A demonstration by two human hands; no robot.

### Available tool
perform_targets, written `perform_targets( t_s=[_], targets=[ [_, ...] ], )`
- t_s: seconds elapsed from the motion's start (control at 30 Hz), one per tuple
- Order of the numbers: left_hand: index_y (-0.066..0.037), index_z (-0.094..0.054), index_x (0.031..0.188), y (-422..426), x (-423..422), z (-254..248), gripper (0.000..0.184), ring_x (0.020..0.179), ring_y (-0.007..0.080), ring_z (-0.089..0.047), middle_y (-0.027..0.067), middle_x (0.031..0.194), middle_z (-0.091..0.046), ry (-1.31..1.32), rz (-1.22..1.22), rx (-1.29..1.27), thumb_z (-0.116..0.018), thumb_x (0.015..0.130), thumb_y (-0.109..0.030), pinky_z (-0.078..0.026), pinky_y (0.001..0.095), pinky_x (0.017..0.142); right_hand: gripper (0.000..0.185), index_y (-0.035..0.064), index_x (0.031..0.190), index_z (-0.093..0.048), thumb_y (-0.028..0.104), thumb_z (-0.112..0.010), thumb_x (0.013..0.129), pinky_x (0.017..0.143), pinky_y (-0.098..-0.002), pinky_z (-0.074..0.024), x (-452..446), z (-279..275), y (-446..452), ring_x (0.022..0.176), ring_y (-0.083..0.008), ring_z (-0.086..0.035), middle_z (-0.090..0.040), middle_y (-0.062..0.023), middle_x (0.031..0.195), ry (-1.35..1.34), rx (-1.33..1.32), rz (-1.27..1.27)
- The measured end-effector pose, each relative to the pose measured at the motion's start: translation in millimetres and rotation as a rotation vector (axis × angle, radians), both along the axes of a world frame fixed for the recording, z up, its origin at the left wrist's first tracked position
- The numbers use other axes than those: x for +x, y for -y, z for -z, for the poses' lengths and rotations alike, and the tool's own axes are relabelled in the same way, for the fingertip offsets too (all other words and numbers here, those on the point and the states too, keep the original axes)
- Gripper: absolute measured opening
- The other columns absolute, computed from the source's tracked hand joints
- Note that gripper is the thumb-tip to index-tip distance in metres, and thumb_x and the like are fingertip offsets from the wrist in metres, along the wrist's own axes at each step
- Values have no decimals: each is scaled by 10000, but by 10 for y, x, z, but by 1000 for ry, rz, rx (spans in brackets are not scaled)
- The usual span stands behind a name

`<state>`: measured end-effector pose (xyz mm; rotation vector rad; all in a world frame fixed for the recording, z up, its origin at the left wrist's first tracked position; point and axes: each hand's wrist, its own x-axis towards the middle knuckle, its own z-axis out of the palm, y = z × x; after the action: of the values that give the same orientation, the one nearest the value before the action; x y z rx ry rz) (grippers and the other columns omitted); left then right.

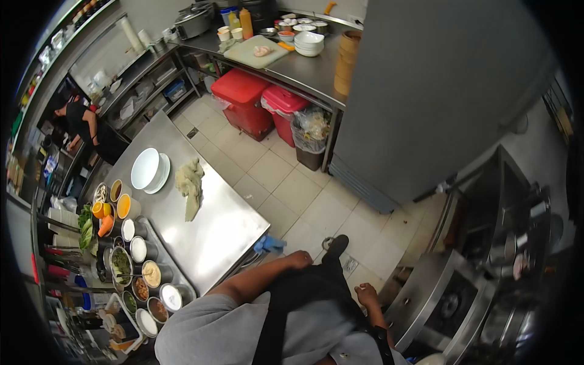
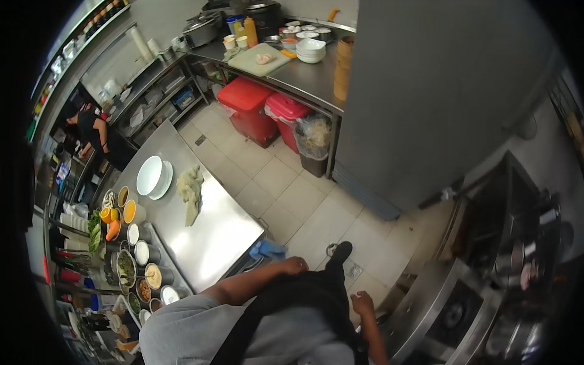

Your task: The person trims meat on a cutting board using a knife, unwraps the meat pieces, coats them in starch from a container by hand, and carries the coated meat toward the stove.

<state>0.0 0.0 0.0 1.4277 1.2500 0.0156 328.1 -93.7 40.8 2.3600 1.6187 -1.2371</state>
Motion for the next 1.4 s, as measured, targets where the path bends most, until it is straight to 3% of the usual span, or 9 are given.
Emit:
perform_targets(
  t_s=[0.27, 0.37, 0.43, 0.5, 0.6, 0.7, 1.03, 1.13, 1.4],
  targets=[
    [-8, -622, 976, -1539, 16, -91, 347, 591, 175, -611, 109, 767, -646, 134, -391, -54, -583, 825, -319, -492, 316, 576, 465, 45, 1091, -587, 407, -594, 800, 908, -383, -431, 264, 636, -2094, 1068, -340, -548, -608, -185, 1086, -108, -6, -408],
    [-13, -616, 988, -2049, -208, -90, 305, 608, 168, -601, 94, 786, -640, 146, -568, -40, -585, 831, -273, -491, 306, 579, 419, 45, 1044, -614, 396, -563, 822, 898, -381, -435, -274, -251, -3115, 1048, -324, -558, -621, -165, 1057, -138, 15, -487],
    [-15, -613, 987, -2359, -341, -82, 268, 619, 157, -590, 82, 786, -629, 224, -731, 9, -580, 840, -237, -491, 295, 582, 382, 40, 967, -636, 384, -514, 855, 859, -392, -447, -350, -111, -3784, 1009, -331, -570, -615, -172, 1042, -253, 25, -478],
    [-19, -611, 979, -2516, -559, -141, 226, 631, 141, -576, 68, 777, -615, 324, -950, 52, -572, 849, -200, -490, 278, 583, 364, 12, 886, -582, 370, -571, 825, 664, -366, -466, -599, -190, -4421, 648, -248, -599, -627, -77, 716, -266, 189, -765],
    [-20, -604, 957, -2722, -683, -627, 194, 637, 122, -559, 44, 764, -597, 213, -1126, -12, -565, 866, -187, -484, 252, 579, 396, 1, 1003, -588, 358, -571, 830, 774, -350, -474, -1183, -410, -5188, 850, -266, -620, -650, -130, 891, -253, 175, -835],
    [-16, -599, 935, -2865, -926, -527, 205, 645, 108, -561, 35, 770, -594, 236, -1170, -82, -578, 870, -210, -479, 240, 573, 459, -3, 1106, -569, 359, -575, 825, 859, -337, -459, -1917, -477, -5724, 1003, -278, -597, -620, -178, 1073, -328, 178, -961],
    [-16, -609, 876, -4102, -2345, -430, 226, 575, 96, -547, 14, 683, -590, 244, -1187, 7, -583, 867, -240, -462, 259, 555, 390, 30, 1093, -576, 322, -590, 834, 738, -320, -472, -4179, -764, -6777, 845, -225, -617, -641, -131, 917, -462, 21, -1143],
    [-6, -631, 894, -4440, -2987, -417, 306, 667, 228, -618, 91, 746, -647, 21, -1072, 132, -577, 846, -303, -486, 334, 637, 376, 31, 1093, -581, 303, -590, 833, 766, -328, -476, -4653, -745, -7174, 861, -229, -617, -641, -146, 943, -483, 48, -1175],
    [10, -639, 865, -6224, -4178, -1224, 336, 762, 310, -640, 185, 805, -648, -131, -1039, 537, -621, 807, -320, -491, 378, 709, 324, 0, 1070, -588, 229, -589, 841, 733, -307, -484, -5352, -1366, -8401, 791, -212, -628, -651, -141, 888, -578, 377, -658]
  ],
)
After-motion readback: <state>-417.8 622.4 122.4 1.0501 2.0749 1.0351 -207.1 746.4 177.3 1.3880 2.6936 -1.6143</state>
